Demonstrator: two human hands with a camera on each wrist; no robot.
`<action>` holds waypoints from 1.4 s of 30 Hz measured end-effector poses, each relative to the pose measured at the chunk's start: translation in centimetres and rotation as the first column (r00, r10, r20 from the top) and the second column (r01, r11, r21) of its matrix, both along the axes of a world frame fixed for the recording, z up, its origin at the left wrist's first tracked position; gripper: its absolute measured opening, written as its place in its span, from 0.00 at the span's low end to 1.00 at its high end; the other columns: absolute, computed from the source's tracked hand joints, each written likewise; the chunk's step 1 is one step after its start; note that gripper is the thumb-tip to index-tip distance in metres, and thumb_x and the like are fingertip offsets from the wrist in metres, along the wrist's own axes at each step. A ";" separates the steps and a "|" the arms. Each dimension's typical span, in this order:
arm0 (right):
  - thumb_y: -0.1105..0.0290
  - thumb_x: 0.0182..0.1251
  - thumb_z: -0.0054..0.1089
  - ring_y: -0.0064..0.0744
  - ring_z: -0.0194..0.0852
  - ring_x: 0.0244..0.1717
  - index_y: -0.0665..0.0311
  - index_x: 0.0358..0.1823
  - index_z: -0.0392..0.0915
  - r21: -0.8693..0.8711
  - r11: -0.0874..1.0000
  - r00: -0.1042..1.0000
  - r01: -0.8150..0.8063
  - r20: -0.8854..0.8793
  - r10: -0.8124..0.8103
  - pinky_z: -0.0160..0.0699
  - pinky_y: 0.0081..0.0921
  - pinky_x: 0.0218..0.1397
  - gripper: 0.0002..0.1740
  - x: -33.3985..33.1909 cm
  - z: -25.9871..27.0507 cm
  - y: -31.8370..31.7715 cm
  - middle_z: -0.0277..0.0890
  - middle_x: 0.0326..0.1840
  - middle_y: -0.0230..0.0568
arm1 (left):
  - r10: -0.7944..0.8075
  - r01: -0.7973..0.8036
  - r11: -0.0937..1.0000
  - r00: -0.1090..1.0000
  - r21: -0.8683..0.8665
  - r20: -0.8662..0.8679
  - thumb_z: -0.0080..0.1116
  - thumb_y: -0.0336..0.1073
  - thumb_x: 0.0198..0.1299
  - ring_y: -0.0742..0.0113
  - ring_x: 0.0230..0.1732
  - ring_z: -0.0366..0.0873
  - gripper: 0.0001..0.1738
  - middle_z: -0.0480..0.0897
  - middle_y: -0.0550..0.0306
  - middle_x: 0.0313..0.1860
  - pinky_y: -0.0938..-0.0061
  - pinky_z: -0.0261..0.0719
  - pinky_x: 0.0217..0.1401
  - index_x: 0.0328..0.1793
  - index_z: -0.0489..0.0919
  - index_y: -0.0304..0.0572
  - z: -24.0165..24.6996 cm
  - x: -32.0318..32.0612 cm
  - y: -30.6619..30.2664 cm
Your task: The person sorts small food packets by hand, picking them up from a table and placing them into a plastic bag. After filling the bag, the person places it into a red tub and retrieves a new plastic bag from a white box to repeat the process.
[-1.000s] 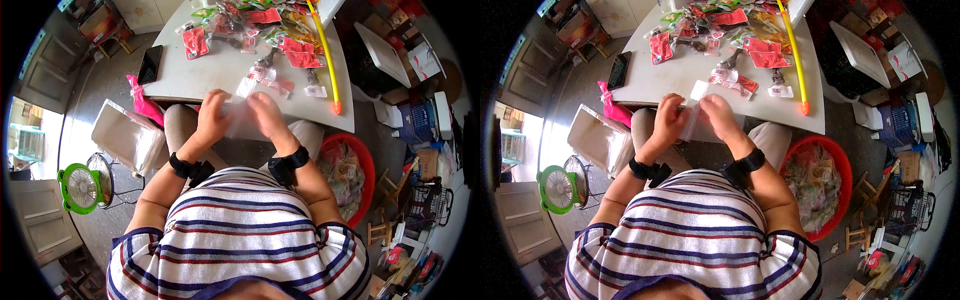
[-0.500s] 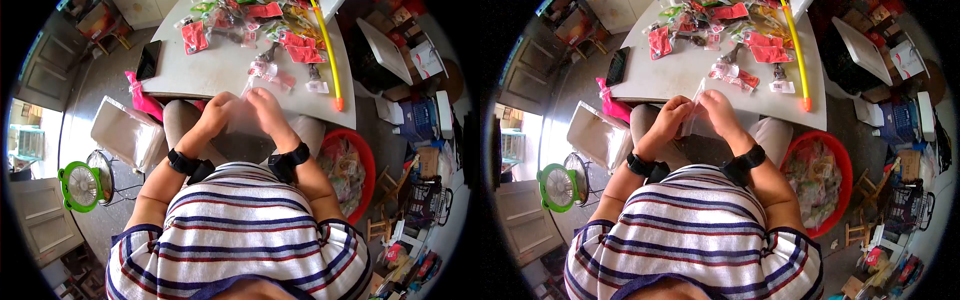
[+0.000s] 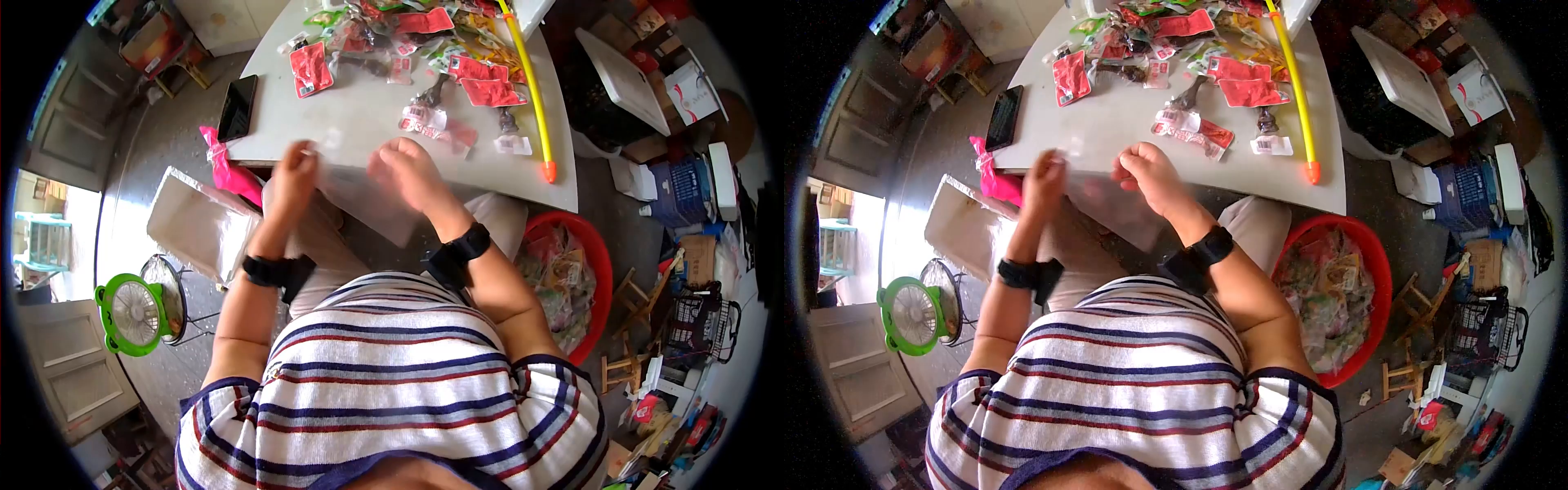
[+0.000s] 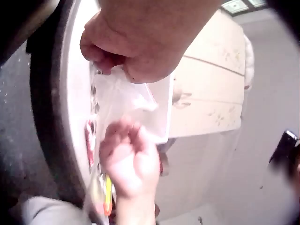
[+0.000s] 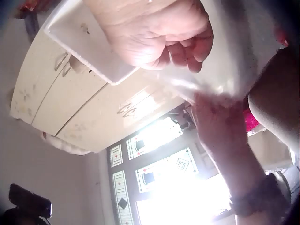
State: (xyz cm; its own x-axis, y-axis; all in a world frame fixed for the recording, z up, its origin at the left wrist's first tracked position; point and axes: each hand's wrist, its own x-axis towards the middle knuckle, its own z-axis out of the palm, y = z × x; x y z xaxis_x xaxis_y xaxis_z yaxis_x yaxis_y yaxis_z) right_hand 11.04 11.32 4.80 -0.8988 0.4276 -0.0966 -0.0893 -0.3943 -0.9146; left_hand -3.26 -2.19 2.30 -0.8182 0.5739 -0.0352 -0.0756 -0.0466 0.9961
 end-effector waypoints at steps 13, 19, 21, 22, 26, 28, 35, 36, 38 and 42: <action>0.65 0.46 0.52 0.44 0.67 0.35 0.65 0.34 0.69 0.963 0.046 0.811 0.265 -0.197 -0.551 0.65 0.37 0.38 0.14 0.9 -4.1 8.5 0.70 0.30 0.48 | -0.557 -0.813 0.474 0.022 -0.339 -0.831 0.42 0.33 0.50 0.65 0.27 0.75 0.08 0.75 0.60 0.26 0.74 0.73 0.24 0.35 0.72 0.50 10.3 -9.8 0.0; 0.62 0.47 0.52 0.44 0.67 0.40 0.66 0.31 0.68 0.981 -0.076 0.825 -0.180 0.109 -0.554 0.66 0.40 0.38 0.14 2.5 -5.2 10.5 0.71 0.31 0.45 | -0.758 -0.398 0.501 0.226 -0.769 -0.611 0.42 0.33 0.49 0.55 0.28 0.75 0.09 0.75 0.51 0.28 0.65 0.73 0.28 0.37 0.70 0.47 1.8 -1.8 3.8; 0.64 0.49 0.50 0.43 0.68 0.38 0.64 0.30 0.68 0.968 -0.117 0.839 -0.221 0.128 -0.529 0.66 0.40 0.37 0.12 2.9 -5.2 10.5 0.71 0.30 0.45 | -0.726 -0.253 0.538 0.346 -0.804 -0.595 0.43 0.32 0.47 0.53 0.32 0.75 0.08 0.75 0.51 0.30 0.64 0.72 0.32 0.34 0.72 0.44 1.3 0.3 4.6; 0.65 0.50 0.49 0.43 0.68 0.38 0.64 0.29 0.68 0.961 -0.139 0.846 -0.237 0.134 -0.515 0.67 0.40 0.36 0.10 3.0 -5.0 10.5 0.72 0.30 0.45 | -0.727 -0.241 0.528 0.367 -0.814 -0.580 0.43 0.32 0.47 0.53 0.32 0.75 0.09 0.75 0.51 0.31 0.65 0.73 0.33 0.34 0.73 0.44 1.0 0.9 5.0; 0.69 0.52 0.46 0.46 0.70 0.33 0.64 0.27 0.68 0.983 0.039 0.871 -0.177 0.175 -0.460 0.67 0.38 0.34 0.06 4.7 -1.8 8.7 0.71 0.28 0.48 | -0.653 -0.175 0.595 0.464 -0.785 -0.599 0.41 0.39 0.51 0.49 0.33 0.72 0.11 0.73 0.49 0.31 0.61 0.70 0.34 0.31 0.71 0.42 -0.8 1.5 6.3; 0.69 0.53 0.46 0.47 0.70 0.31 0.65 0.28 0.68 0.976 0.205 0.891 -0.072 0.156 -0.426 0.67 0.37 0.32 0.06 5.7 -0.5 8.1 0.71 0.27 0.49 | -0.611 -0.164 0.624 0.507 -0.764 -0.608 0.40 0.41 0.52 0.48 0.33 0.71 0.13 0.72 0.49 0.31 0.60 0.70 0.35 0.31 0.72 0.41 -1.3 1.7 6.8; 0.67 0.56 0.48 0.19 0.64 0.25 0.68 0.30 0.70 0.428 0.902 0.964 -0.060 0.261 -0.060 0.63 0.18 0.28 0.10 6.6 -2.8 7.8 0.68 0.24 0.31 | -0.547 -0.115 0.700 0.548 -0.704 -0.633 0.40 0.41 0.52 0.49 0.35 0.71 0.12 0.73 0.48 0.31 0.60 0.69 0.36 0.32 0.72 0.43 -2.0 2.8 7.9; 0.67 0.57 0.47 0.16 0.63 0.27 0.67 0.30 0.70 0.398 0.909 0.945 -0.120 0.327 -0.018 0.63 0.16 0.31 0.09 6.5 -2.9 7.8 0.68 0.26 0.29 | -0.551 -0.116 0.698 0.545 -0.707 -0.632 0.40 0.41 0.52 0.49 0.35 0.71 0.11 0.74 0.48 0.31 0.60 0.69 0.36 0.33 0.72 0.44 -2.3 2.7 8.1; 0.66 0.57 0.47 0.14 0.63 0.29 0.66 0.31 0.71 0.332 0.924 0.908 -0.187 0.418 0.034 0.63 0.14 0.34 0.10 6.3 -2.8 7.8 0.68 0.28 0.27 | -0.531 -0.120 0.710 0.556 -0.694 -0.639 0.41 0.40 0.52 0.48 0.34 0.71 0.11 0.74 0.47 0.31 0.60 0.69 0.35 0.35 0.71 0.45 -2.5 2.8 8.2; 0.64 0.57 0.48 0.15 0.64 0.30 0.64 0.31 0.71 0.187 0.951 0.903 -0.244 0.401 0.153 0.63 0.14 0.34 0.10 6.2 -2.4 8.6 0.69 0.28 0.28 | -0.485 -0.121 0.739 0.588 -0.663 -0.648 0.41 0.38 0.52 0.48 0.33 0.72 0.11 0.74 0.47 0.32 0.60 0.69 0.35 0.41 0.70 0.47 -2.0 3.2 7.9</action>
State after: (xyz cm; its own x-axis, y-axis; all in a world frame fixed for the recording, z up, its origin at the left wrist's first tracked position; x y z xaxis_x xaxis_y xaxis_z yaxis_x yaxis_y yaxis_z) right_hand 17.26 19.96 2.36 -0.8821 0.2953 -0.3670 0.3385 -0.1443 -0.9298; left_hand -0.05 5.67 0.26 -0.5786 0.8042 0.1364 0.7580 0.4683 0.4541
